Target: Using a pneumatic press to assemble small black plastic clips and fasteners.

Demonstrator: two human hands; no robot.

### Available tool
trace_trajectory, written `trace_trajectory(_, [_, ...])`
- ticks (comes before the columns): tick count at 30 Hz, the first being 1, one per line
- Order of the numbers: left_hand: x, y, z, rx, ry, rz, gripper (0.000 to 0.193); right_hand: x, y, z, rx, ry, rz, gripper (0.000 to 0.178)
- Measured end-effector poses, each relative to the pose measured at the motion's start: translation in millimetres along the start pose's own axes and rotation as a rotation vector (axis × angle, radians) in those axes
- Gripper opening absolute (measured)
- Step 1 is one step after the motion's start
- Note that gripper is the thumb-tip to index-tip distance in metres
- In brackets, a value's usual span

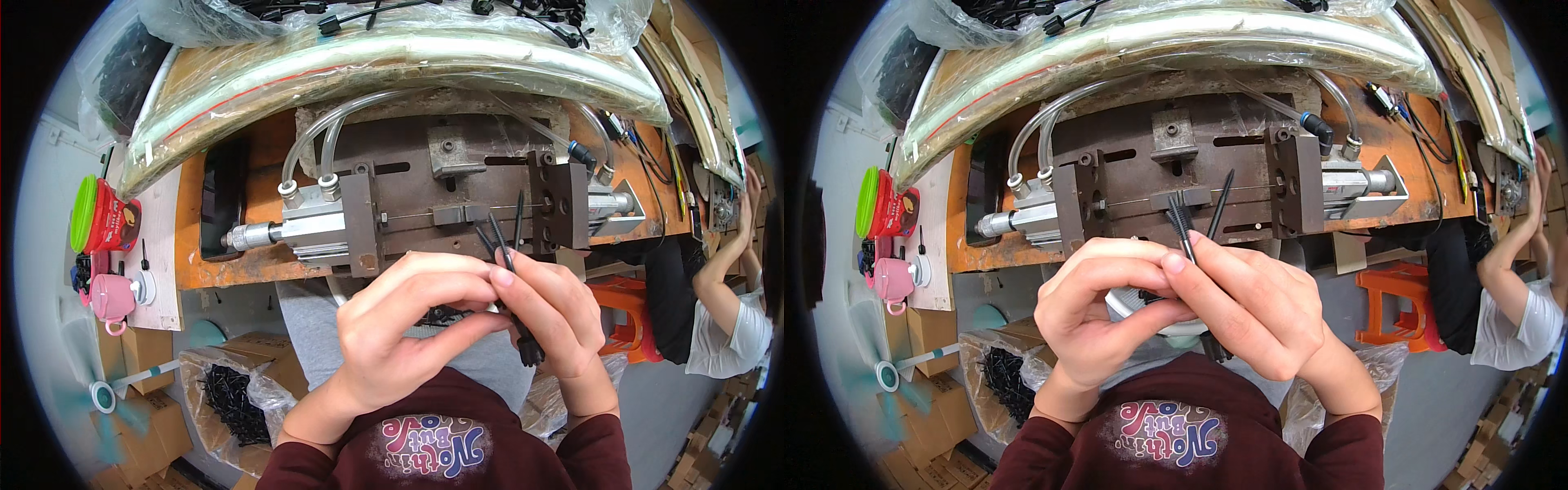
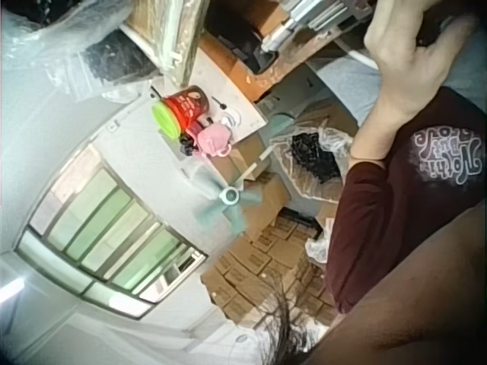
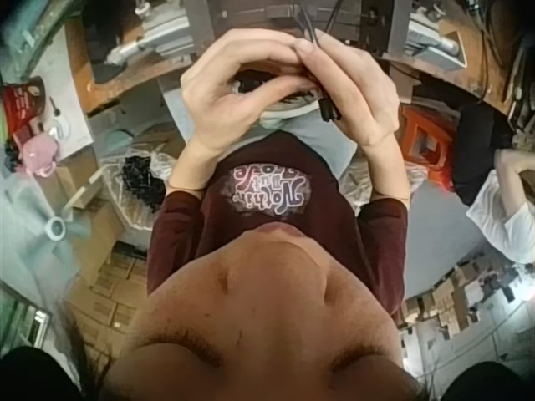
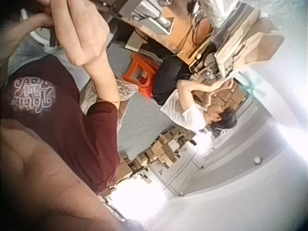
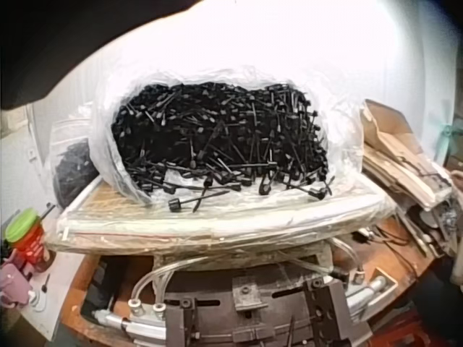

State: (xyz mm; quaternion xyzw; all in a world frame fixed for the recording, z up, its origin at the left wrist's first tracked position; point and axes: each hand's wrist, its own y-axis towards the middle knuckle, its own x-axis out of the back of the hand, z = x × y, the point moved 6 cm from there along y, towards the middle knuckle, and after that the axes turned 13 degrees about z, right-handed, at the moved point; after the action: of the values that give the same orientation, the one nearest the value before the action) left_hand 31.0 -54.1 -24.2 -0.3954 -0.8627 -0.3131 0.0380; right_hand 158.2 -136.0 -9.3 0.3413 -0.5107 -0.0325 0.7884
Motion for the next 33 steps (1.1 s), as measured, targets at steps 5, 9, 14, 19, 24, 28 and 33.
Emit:
trace_trajectory(5, [-4,-6,9,0.15,-0.271,-0.03,0.036,-4,-5,1,-0.044,0.093,0.016,0.041])
trace_trajectory(9, [-1,-4,5,0.205,-0.151,-0.035,0.04,0,-12,-4,-0.093,0.158,-0.005,0.035])
trace_trajectory(14, [-4,-8,1,0.111,0.287,0.025,0.038,8,-28,-16,-0.342,0.188,-0.115,0.031])
trace_trajectory(19, [-19,-9,10,0.057,0.592,0.112,0.035,18,-35,-24,-0.486,0.213,-0.254,0.028])
trace_trajectory(24, [-29,-6,16,0.075,0.736,0.173,0.028,22,-36,-19,-0.521,0.173,-0.27,0.029])
trace_trajectory(28, [-27,0,14,0.122,0.729,0.208,0.026,25,-42,-14,-0.524,0.129,-0.321,0.027])
trace_trajectory(33, [-24,-1,13,0.145,0.685,0.212,0.03,27,-30,1,-0.417,-0.248,-0.147,0.028])
